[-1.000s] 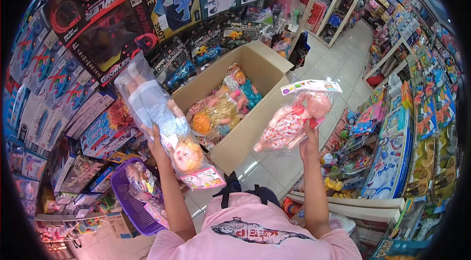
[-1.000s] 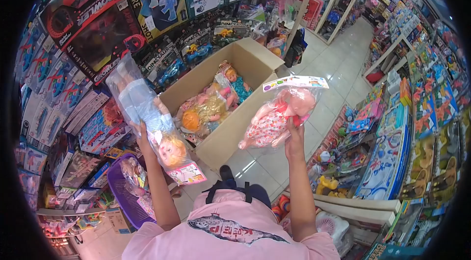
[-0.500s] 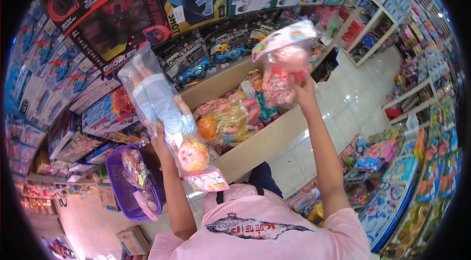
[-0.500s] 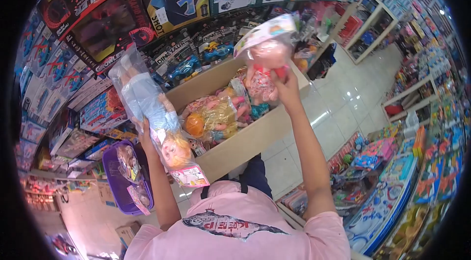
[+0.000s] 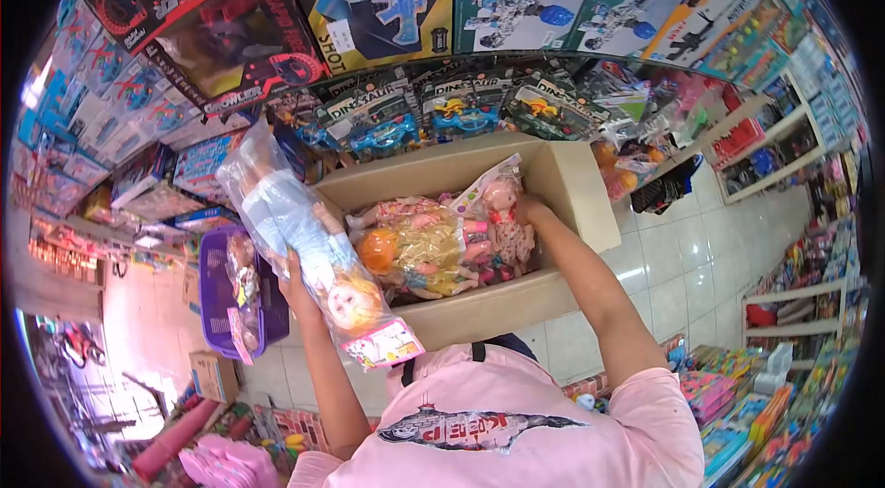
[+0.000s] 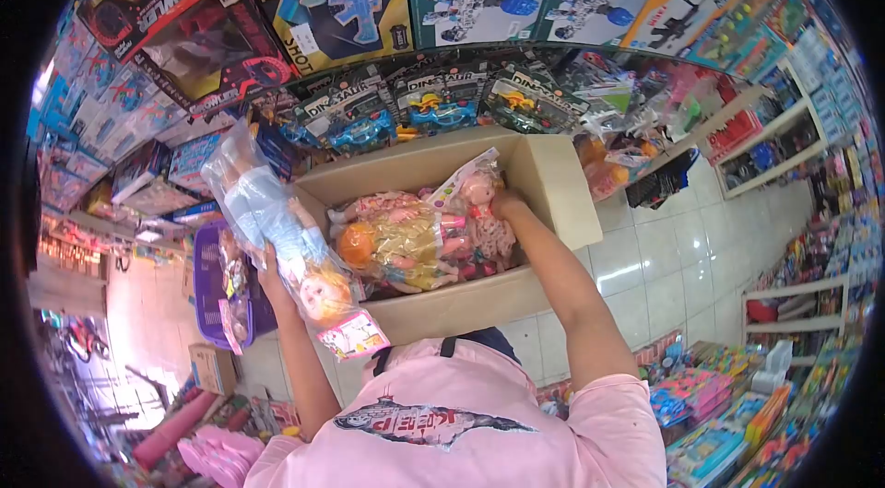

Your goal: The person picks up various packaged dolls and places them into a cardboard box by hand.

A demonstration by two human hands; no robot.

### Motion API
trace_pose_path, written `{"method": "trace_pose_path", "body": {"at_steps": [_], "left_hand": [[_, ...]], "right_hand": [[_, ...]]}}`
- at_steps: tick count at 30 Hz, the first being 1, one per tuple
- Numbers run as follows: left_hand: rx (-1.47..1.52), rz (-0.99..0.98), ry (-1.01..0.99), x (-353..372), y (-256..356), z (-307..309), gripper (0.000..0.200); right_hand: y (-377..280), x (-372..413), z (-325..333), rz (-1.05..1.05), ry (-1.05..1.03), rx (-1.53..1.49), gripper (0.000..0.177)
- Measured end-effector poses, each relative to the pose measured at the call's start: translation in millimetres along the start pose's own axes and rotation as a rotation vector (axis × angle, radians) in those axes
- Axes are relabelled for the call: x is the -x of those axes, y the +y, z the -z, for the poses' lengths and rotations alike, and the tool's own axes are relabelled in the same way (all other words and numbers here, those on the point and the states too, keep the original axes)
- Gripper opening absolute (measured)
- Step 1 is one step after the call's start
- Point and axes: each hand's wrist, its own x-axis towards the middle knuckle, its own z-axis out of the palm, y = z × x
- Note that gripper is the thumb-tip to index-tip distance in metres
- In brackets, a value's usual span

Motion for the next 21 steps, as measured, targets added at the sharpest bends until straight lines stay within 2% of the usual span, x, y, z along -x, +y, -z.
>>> {"method": "trace_pose_path", "body": {"at_steps": [2, 6, 8, 11, 12, 14, 15, 16, 18, 19, 20, 21], "left_hand": [[-0.020, 0.004, 0.051, 9.2, 0.0, -7.3, 0.058], [-0.084, -0.041, 0.132, 25.9, 4.5, -24.9, 0.056], [0.001, -0.062, 0.147, 33.2, 6.5, -34.4, 0.055], [0.035, -0.026, 0.151, 43.0, 10.1, -51.5, 0.057], [0.042, -0.031, 0.116, 46.7, 14.1, -60.3, 0.057], [0.034, -0.034, 0.140, 54.9, 18.6, -80.8, 0.057], [0.024, -0.031, 0.162, 57.5, 18.7, -90.1, 0.057], [0.026, -0.025, 0.141, 58.6, 16.5, -97.3, 0.055], [0.085, -0.049, 0.080, 63.1, 8.7, -115.3, 0.054], [0.149, -0.074, 0.023, 65.5, 3.9, -126.5, 0.053], [0.180, -0.097, 0.057, 71.0, 1.4, -142.8, 0.051], [0.221, -0.056, 0.060, 74.9, -2.4, -153.7, 0.051]], "right_hand": [[4.0, -16.6, -5.0, -0.044, 0.057, -0.090, 0.033], [1.1, -26.1, -0.3, -0.032, 0.028, -0.035, 0.033], [-3.6, -15.1, 10.5, -0.122, 0.077, -0.156, 0.034], [-14.2, 26.4, 48.8, -0.040, 0.077, -0.008, 0.035], [-10.7, 11.0, 39.7, -0.038, 0.082, -0.008, 0.035], [-10.3, -19.0, 23.4, 0.108, 0.119, -0.088, 0.045], [-21.7, 33.4, 76.3, 0.109, 0.119, -0.091, 0.045], [-41.7, 95.8, 134.6, 0.370, -0.025, -0.196, 0.054], [-55.6, 112.9, 155.4, 0.466, -0.212, -0.488, 0.066], [-63.0, 119.2, 153.4, 0.618, -0.175, -0.728, 0.072], [-70.7, 126.5, 148.6, 0.767, -0.134, -0.968, 0.080], [-79.4, 133.5, 149.9, 0.765, -0.135, -0.969, 0.080]]}}
